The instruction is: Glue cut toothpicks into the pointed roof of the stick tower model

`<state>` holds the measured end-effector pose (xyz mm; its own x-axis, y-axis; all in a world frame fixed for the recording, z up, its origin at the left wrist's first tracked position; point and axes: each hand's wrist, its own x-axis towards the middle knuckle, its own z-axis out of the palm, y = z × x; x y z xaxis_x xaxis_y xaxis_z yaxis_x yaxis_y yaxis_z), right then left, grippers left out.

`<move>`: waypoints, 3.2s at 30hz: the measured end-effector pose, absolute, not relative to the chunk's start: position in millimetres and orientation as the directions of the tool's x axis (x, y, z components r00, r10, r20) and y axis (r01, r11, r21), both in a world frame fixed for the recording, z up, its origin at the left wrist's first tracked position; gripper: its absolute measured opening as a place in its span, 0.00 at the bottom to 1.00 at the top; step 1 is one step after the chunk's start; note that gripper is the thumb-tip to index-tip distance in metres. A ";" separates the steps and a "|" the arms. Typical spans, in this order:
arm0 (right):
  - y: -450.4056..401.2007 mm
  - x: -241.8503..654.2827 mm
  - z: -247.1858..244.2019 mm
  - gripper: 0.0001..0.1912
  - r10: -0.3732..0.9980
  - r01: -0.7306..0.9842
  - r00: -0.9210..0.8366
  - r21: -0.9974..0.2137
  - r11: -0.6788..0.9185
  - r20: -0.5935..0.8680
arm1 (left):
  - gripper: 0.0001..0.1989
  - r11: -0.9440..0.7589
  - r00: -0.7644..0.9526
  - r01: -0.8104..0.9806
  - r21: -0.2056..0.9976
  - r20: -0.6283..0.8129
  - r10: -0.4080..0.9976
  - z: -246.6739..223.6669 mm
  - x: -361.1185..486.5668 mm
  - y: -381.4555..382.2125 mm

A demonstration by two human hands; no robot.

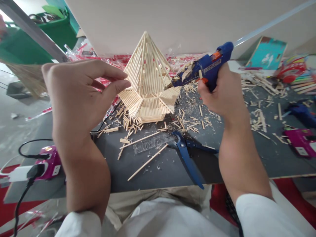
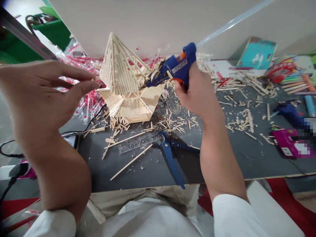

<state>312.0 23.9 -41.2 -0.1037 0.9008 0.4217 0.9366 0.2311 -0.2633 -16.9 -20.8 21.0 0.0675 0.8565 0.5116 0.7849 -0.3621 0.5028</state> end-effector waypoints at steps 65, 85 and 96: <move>-41.6 231.1 -13.7 0.13 0.643 0.411 -0.274 -0.517 0.751 0.716 | 0.18 0.200 0.568 -0.046 0.979 -0.139 0.811 -2.3 19.0 -0.4; 23.6 254.4 -26.0 0.05 0.699 0.278 -0.328 -0.642 0.715 0.636 | 0.08 -0.428 0.113 0.293 0.855 0.413 0.903 6.5 2.0 -7.1; 27.1 248.3 -35.4 0.06 0.701 0.304 -0.318 -0.631 0.713 0.638 | 0.14 -0.474 0.094 0.418 0.775 0.482 0.871 -10.2 -13.1 10.5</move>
<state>248.3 27.1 -35.4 -0.3185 0.7007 0.6384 0.3041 0.7134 -0.6314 -13.1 10.5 -10.2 0.0937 0.8713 0.4818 0.4175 -0.4737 0.7754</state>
